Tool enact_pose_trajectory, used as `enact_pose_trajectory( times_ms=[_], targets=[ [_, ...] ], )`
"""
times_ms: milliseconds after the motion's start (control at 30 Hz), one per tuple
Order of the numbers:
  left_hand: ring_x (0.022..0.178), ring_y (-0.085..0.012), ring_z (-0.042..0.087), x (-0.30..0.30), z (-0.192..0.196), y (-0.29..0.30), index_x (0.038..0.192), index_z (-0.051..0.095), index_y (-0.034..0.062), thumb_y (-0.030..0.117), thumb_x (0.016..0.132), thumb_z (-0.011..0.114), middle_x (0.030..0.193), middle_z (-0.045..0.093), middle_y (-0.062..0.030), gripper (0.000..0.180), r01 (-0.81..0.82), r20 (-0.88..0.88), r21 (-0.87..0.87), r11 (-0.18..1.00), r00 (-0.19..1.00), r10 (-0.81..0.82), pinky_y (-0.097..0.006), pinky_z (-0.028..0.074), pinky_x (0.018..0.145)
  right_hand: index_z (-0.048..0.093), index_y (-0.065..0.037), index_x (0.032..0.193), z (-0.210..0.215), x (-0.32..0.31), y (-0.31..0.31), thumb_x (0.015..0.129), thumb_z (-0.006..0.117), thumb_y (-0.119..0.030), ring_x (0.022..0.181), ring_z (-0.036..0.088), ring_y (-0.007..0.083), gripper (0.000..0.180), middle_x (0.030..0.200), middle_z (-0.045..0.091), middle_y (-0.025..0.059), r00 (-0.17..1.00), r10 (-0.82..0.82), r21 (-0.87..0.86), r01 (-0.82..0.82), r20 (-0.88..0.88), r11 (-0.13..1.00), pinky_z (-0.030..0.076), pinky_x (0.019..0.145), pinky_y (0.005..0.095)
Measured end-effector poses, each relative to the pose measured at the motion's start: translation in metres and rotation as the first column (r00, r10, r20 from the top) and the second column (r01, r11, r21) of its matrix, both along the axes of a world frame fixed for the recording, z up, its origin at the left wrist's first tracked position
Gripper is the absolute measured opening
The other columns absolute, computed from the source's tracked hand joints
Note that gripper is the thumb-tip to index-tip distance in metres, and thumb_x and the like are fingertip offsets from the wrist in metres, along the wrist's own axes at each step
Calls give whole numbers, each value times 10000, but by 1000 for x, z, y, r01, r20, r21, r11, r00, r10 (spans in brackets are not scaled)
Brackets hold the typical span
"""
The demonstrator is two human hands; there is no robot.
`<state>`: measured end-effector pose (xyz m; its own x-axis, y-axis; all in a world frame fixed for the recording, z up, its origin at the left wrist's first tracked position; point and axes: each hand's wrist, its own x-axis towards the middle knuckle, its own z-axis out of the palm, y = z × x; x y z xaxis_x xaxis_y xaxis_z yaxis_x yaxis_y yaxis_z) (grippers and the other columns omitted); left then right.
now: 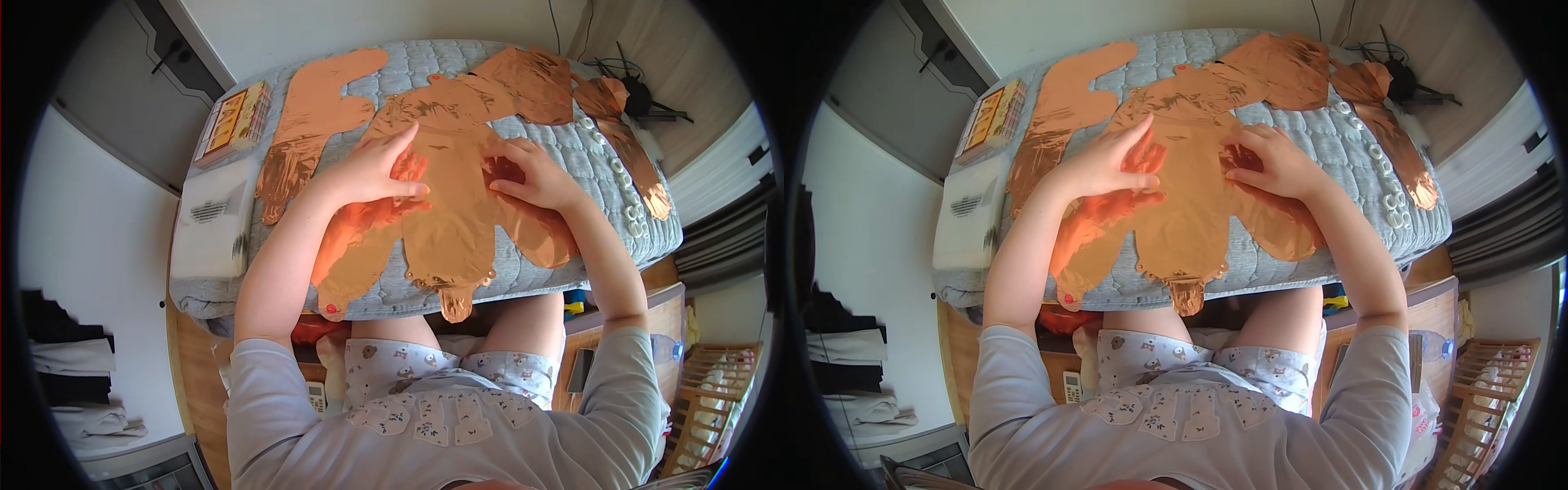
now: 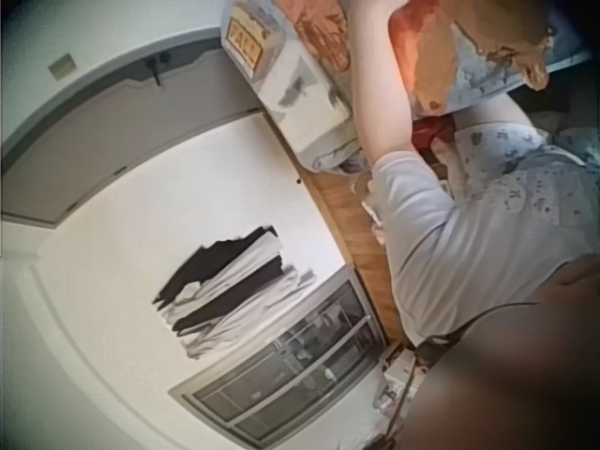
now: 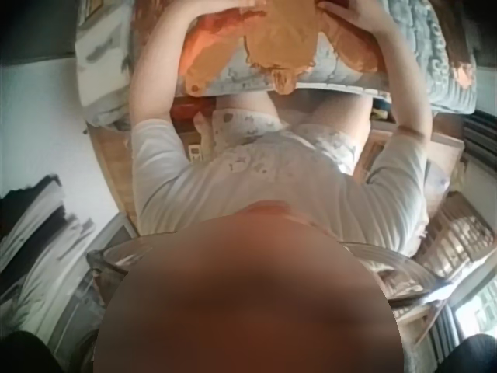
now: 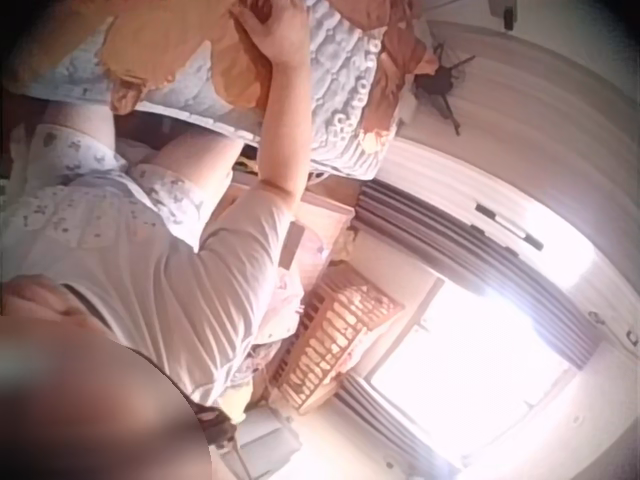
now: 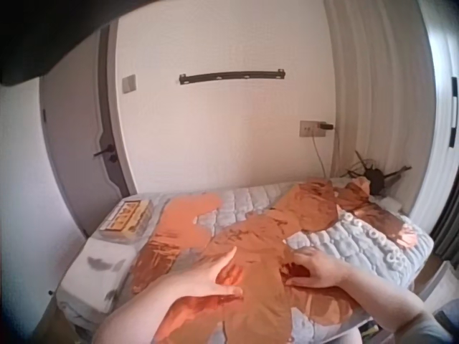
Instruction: The person flattens and folds a foil balloon by hand, places the folded balloon onto a cardboard packaging card, and holds up the packaged item.
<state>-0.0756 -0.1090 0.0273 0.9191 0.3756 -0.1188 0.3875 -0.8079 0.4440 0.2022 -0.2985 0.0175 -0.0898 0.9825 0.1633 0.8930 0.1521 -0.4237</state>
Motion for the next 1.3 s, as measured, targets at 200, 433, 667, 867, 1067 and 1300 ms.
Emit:
enact_pose_trajectory(
  times_ms=[200, 433, 667, 867, 1067, 1300],
  targets=[
    [1521, -344, 330, -1, 0, 8, 1624, 229, 36, 562, 880, 745, 1652, 313, -213, 1047, -3, 156, -131, 991, 988, 24, -424, 303, 1231, 725, -116, 1256, 0, 3, -3, 899, 736, -230, 1256, 564, 297, 375, 1317, 639, 111, 994, 85, 86, -91, 74, 992, 362, 1086, 445],
    [1529, -330, 318, 3, -3, 22, 1601, 318, 62, 572, 896, 719, 1636, 357, -189, 958, -96, 201, -202, 975, 970, 137, -447, 294, 1234, 738, -125, 1250, -2, 5, 0, 926, 707, -226, 1293, 539, 280, 341, 1351, 624, 106, 995, 83, 70, -88, 63, 994, 335, 1097, 444],
    [1591, -310, 130, 8, -16, 23, 1627, 252, 79, 747, 679, 784, 1696, 194, -201, 1276, 89, 70, 276, 957, 991, -112, -573, 45, 1275, 743, -138, 1205, -8, 12, -1, 921, 715, -258, 1231, 571, 273, 310, 1290, 652, 72, 990, 108, 160, -121, 87, 980, 376, 1025, 454],
    [1593, -318, 110, 5, -16, 19, 1633, 215, 58, 846, 651, 708, 1701, 179, -193, 1352, 103, -51, 274, 956, 994, -93, -570, 11, 1274, 706, -108, 1265, 2, 1, -4, 907, 739, -257, 1271, 556, 291, 389, 1338, 638, 92, 997, 75, 74, -77, 31, 994, 362, 1076, 458],
    [1592, -287, 122, 11, -12, 18, 1621, 227, 27, 775, 661, 772, 1691, 227, -175, 1334, 51, -36, 310, 949, 998, -42, -544, 40, 1287, 691, -108, 1289, 1, 3, -2, 904, 742, -253, 1273, 554, 297, 414, 1335, 640, 98, 998, 62, 79, -62, 3, 995, 359, 1086, 458],
    [1591, -286, 130, 11, -8, 21, 1615, 209, -8, 779, 651, 774, 1683, 238, -193, 1367, 66, -48, 289, 955, 997, -54, -540, 34, 1288, 703, -113, 1282, 3, 3, 0, 912, 729, -232, 1257, 557, 285, 389, 1328, 640, 96, 996, 85, 81, -86, 19, 993, 353, 1074, 444]
  ],
)
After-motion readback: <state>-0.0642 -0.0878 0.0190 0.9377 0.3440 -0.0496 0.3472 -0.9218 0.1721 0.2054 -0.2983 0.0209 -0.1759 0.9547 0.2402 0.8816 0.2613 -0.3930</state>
